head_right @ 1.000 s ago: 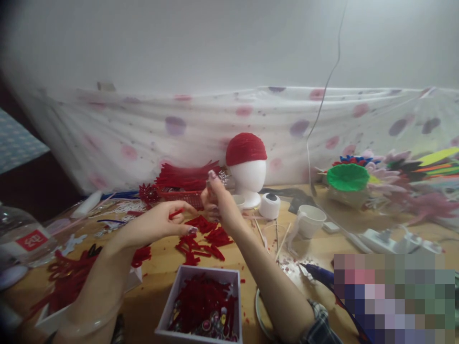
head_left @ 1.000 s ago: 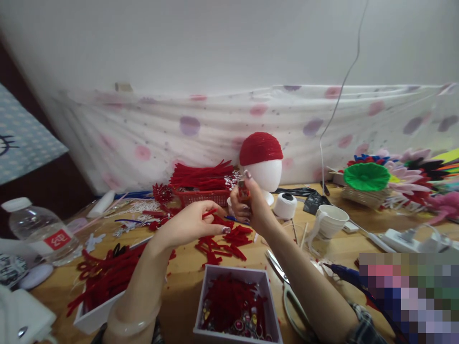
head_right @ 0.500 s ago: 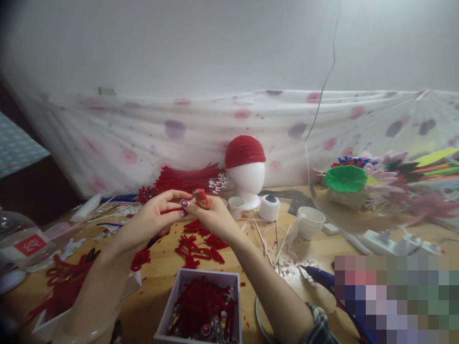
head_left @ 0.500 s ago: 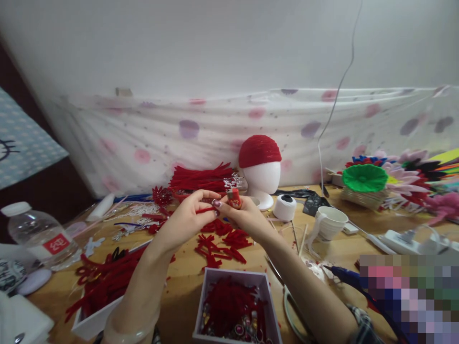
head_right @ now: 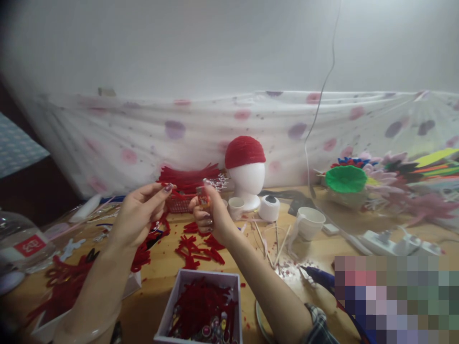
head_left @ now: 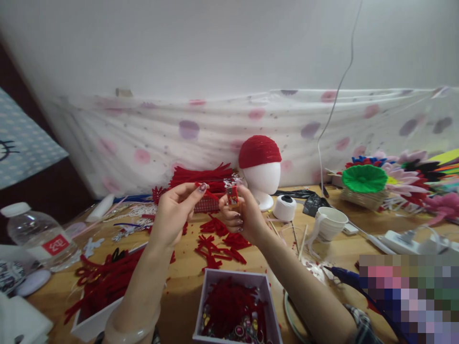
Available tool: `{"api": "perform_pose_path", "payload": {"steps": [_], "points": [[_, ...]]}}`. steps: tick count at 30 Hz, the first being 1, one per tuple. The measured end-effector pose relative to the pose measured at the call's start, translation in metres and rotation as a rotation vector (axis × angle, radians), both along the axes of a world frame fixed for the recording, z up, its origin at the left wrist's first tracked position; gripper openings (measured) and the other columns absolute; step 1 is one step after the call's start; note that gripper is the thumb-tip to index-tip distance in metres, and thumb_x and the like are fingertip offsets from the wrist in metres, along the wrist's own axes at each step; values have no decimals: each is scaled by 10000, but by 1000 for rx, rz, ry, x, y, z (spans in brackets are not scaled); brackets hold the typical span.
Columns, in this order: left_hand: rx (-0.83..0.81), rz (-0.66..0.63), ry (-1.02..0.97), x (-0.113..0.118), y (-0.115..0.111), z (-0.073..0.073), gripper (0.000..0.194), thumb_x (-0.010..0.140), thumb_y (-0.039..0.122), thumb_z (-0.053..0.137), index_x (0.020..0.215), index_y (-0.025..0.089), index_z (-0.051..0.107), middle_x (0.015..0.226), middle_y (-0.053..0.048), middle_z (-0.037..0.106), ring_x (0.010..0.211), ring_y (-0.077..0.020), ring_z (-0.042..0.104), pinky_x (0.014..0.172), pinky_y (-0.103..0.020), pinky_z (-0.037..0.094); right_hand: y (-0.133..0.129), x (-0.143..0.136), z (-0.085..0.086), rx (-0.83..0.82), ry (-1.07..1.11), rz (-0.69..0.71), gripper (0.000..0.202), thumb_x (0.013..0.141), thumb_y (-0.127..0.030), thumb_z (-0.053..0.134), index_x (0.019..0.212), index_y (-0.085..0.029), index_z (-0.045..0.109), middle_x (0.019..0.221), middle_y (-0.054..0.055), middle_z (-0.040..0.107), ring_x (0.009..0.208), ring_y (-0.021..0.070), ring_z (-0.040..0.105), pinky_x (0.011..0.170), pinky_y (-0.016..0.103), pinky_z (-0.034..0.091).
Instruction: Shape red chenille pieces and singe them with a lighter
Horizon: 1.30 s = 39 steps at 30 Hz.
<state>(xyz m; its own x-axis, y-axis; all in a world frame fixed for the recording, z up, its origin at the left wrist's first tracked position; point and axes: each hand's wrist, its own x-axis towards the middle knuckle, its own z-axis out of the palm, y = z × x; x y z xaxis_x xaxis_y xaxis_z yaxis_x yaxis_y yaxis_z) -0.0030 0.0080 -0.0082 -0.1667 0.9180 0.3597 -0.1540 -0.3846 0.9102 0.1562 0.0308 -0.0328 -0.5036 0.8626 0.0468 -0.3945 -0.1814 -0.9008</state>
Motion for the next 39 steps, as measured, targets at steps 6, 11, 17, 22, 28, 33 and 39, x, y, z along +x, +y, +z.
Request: {"api": "perform_pose_path", "payload": {"steps": [6,11,17,22,28,33,39], "points": [[60,79,-21,-3,-2,1,367,616,444,864,803,143,770,500,74,447,418,-29,276,378,-186,193,4,-4,-7,-86,-57,100,528,917,-537,245,508,-214,328,405,-83,198,356,58,63,333,191,64],[107,131,25,0,-5,-1,338,681,451,828,852,161,788,508,63,466,435,-38,294,392,-191,218,3,-11,-12,-70,-75,122,463,912,-470,243,537,-216,338,406,-77,194,360,64,56,337,190,67],[115,171,64,2,-6,-3,277,716,437,803,843,191,792,467,71,412,431,-47,283,390,-198,195,-2,-16,-13,-59,-101,114,442,906,-441,252,534,-216,333,411,-75,197,361,63,64,336,191,80],[109,173,52,2,-6,-3,271,709,433,806,839,195,787,481,65,434,431,-46,274,386,-200,191,-5,-14,-10,-41,-102,119,432,909,-441,253,544,-222,325,412,-74,200,370,70,60,340,193,78],[103,168,47,1,-5,-3,272,702,437,812,834,200,786,488,69,428,435,-45,282,388,-199,200,-6,-13,-7,-56,-120,138,454,909,-457,251,534,-216,337,408,-76,205,364,66,71,341,195,83],[113,151,26,1,-5,-3,252,694,413,821,824,200,788,520,59,488,439,-41,296,390,-195,215,-5,-14,-9,-55,-104,125,459,909,-497,273,551,-219,340,408,-81,202,368,66,64,345,201,72],[137,166,17,1,-4,-3,248,702,403,816,825,189,789,537,46,571,403,-31,316,367,-191,228,-7,-9,-2,-57,22,62,532,880,-647,324,558,-225,347,405,-86,213,369,65,83,349,205,85]]}}
